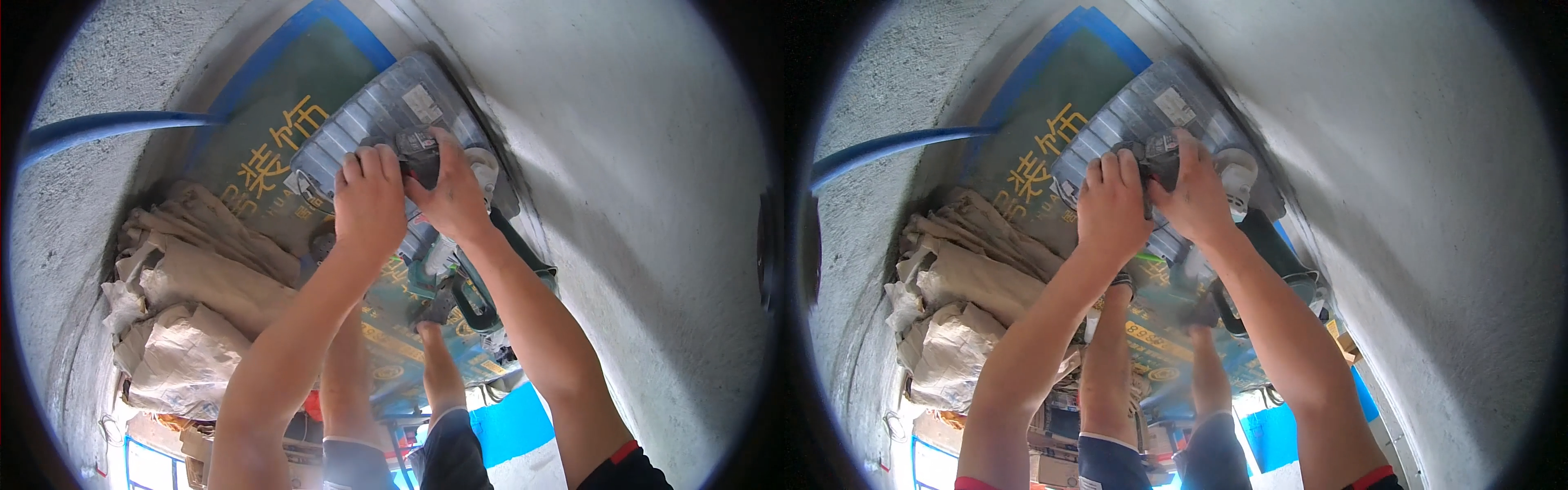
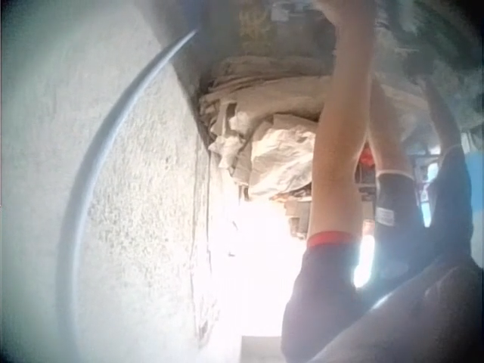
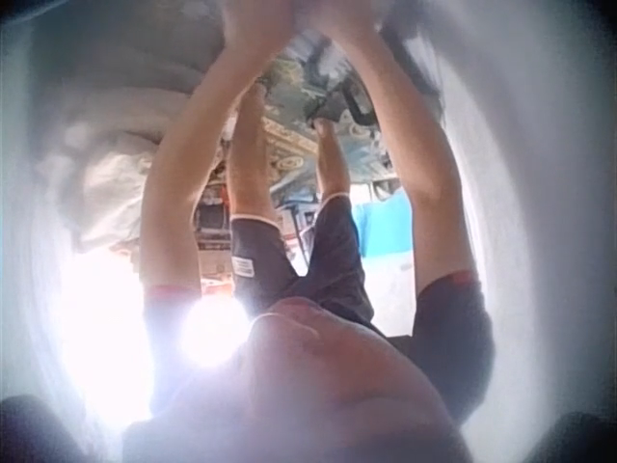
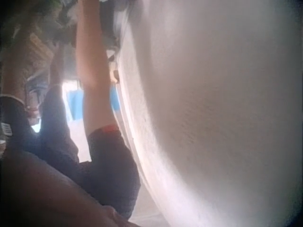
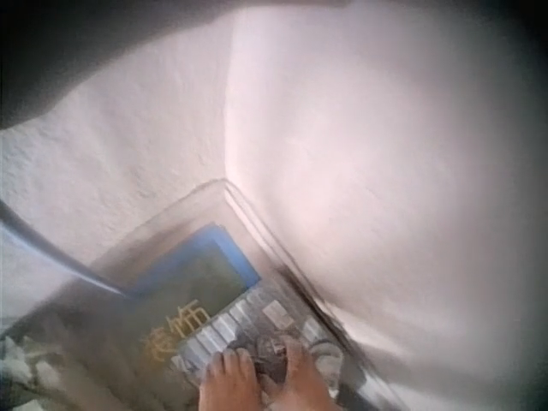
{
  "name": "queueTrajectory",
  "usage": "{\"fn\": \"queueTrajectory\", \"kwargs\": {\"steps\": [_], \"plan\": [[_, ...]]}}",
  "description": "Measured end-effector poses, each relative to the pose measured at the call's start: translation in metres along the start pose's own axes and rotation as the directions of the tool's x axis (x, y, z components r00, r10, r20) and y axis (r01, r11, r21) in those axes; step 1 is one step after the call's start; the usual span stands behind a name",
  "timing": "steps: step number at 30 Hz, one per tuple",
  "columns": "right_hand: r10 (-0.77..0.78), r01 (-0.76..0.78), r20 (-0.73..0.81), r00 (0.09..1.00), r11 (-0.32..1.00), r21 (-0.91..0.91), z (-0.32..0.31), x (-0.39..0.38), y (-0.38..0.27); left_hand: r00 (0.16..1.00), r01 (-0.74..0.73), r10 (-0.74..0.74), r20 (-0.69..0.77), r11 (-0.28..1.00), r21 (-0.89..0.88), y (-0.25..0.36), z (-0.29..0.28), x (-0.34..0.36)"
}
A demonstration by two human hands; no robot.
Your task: Cutting and trimming a large floor tile using an angle grinder.
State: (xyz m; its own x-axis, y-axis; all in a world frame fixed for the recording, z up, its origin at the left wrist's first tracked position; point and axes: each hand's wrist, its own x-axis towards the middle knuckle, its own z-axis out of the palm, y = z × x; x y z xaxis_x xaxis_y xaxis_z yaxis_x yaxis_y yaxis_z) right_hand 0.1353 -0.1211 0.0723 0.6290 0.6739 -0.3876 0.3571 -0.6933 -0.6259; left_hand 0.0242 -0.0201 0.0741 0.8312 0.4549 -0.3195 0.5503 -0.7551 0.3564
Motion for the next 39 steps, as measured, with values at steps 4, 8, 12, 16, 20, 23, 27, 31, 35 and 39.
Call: {"fn": "queueTrajectory", "kwargs": {"steps": [4, 8, 12, 16, 20, 23, 27, 31, 35, 39], "plan": [[-0.079, 0.08, 0.032, 0.996, 0.996, -0.045, -0.003, 0.0, 0.011, 1.0, -0.003, 0.004, 0.018, 0.999, -0.054, 0.001, -0.003, 0.0], [-0.04, 0.041, 0.018, 0.999, 0.998, -0.054, 0.0, 0.0, 0.002, 0.999, -0.03, 0.026, -0.025, 0.989, -0.147, -0.006, -0.004, -0.002], [-0.003, 0.0, -0.04, 0.999, 0.996, -0.087, 0.005, -0.005, -0.008, 1.0, -0.015, 0.015, -0.003, 0.989, -0.146, -0.004, -0.006, -0.004], [0.018, -0.025, -0.116, 0.993, 0.998, -0.055, -0.008, -0.017, -0.027, 1.0, 0.024, -0.021, 0.022, 0.991, -0.129, 0.001, -0.002, 0.005], [0.211, -0.205, -0.054, 0.976, 0.974, 0.097, -0.037, -0.026, -0.036, 0.989, 0.122, -0.106, 0.101, 0.979, -0.164, 0.005, -0.007, 0.01], [0.393, -0.369, -0.027, 0.919, 0.884, 0.287, -0.085, -0.049, -0.065, 0.976, 0.065, -0.137, -0.171, 0.927, -0.369, -0.014, -0.004, -0.001], [0.369, -0.258, -0.032, 0.929, 0.706, 0.659, -0.111, -0.093, -0.05, 0.966, -0.119, 0.01, -0.259, 0.906, -0.407, -0.039, 0.029, -0.006], [0.526, -0.336, 0.172, 0.833, 0.233, 0.912, -0.134, -0.164, -0.05, 0.984, 0.012, -0.05, -0.171, 0.975, -0.221, -0.036, 0.04, -0.036], [0.637, -0.449, 0.213, 0.741, 0.235, 0.862, -0.133, -0.228, -0.064, 0.902, 0.359, -0.409, 0.137, 0.536, -0.764, 0.03, 0.009, -0.097], [0.586, -0.539, 0.215, 0.782, 0.462, 0.704, -0.084, -0.263, -0.083, 0.45, 0.653, -0.164, 0.878, -0.611, -0.448, 0.062, -0.041, -0.175]]}}
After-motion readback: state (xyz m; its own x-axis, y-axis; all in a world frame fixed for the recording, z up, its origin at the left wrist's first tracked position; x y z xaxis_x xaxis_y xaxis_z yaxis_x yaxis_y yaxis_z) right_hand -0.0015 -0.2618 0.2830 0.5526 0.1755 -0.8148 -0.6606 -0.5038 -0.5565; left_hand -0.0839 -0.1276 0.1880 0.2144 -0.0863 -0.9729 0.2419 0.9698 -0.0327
